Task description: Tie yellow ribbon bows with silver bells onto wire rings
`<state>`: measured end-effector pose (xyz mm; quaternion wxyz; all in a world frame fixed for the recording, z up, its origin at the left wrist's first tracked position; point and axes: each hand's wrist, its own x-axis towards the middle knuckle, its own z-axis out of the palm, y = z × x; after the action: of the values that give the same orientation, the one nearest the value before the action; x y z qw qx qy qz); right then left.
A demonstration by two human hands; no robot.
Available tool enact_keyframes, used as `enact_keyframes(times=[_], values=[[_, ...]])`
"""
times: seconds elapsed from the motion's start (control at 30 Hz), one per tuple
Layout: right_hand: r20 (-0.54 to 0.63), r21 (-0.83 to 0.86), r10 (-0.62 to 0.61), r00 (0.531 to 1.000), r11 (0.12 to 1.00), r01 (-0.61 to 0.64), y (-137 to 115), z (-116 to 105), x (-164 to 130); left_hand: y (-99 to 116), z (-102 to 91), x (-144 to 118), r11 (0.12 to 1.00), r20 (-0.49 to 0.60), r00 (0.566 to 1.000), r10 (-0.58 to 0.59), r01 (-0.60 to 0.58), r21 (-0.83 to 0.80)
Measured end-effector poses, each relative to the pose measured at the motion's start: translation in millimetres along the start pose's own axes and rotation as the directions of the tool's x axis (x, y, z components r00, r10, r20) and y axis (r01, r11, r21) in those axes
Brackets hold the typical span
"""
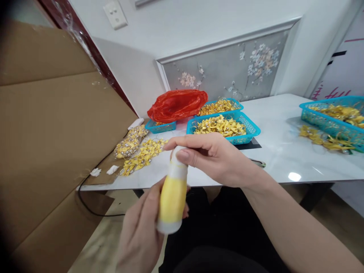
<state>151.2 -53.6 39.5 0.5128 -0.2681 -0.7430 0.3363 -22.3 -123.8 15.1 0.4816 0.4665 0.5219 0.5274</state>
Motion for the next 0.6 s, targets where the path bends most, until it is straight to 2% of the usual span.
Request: enact_keyframes(times=[0.07, 0.13, 0.23, 0.3, 0.37, 0.4, 0.5, 0.53, 0.6], values=[[0.004, 0.063, 0.005, 1.0, 0.998, -0.006, 2.4, -3.4, -2.0, -0.1, -4.4, 4.3, 0.966, 0.136, 0.986, -0.098, 0.127, -0.226], [0.018, 0.112, 0.008, 1.0, 0.994, -0.01, 4.9, -6.9, -4.0, 0.3, -9.2, 8.0, 0.875, 0.343, 0.928, -0.145, 0.282, -0.393], [0.048, 0.182, -0.002, 0.999, 0.983, -0.006, 10.0, -10.4, -5.4, 1.2, -15.7, 10.1, 0.753, 0.593, 0.798, -0.108, 0.455, -0.475], [0.026, 0.229, -0.026, 0.999, 0.973, 0.019, 13.9, -10.7, -5.2, 2.5, -18.8, 9.0, 0.727, 0.65, 0.758, -0.056, 0.477, -0.494], [-0.023, 0.235, -0.032, 0.999, 0.971, 0.036, 16.7, -8.0, -5.2, 3.6, -20.4, 6.9, 0.734, 0.639, 0.768, -0.03, 0.451, -0.508], [-0.053, 0.229, -0.019, 0.998, 0.973, 0.031, 17.2, -5.1, -5.8, 3.7, -20.4, 5.8, 0.743, 0.612, 0.79, -0.027, 0.425, -0.516], [-0.14, 0.304, 0.07, 0.988, 0.953, -0.024, 14.6, 11.9, -12.5, 0.9, -18.0, 3.0, 0.804, 0.444, 0.896, -0.02, 0.279, -0.526], [-0.146, 0.37, 0.115, 0.982, 0.927, -0.054, 12.6, 20.0, -16.4, -0.7, -16.6, 2.4, 0.825, 0.378, 0.926, -0.01, 0.221, -0.521], [-0.099, 0.507, 0.228, 0.969, 0.849, -0.148, 8.3, 37.9, -25.8, -3.9, -13.8, 1.4, 0.856, 0.282, 0.959, 0.007, 0.14, -0.498]])
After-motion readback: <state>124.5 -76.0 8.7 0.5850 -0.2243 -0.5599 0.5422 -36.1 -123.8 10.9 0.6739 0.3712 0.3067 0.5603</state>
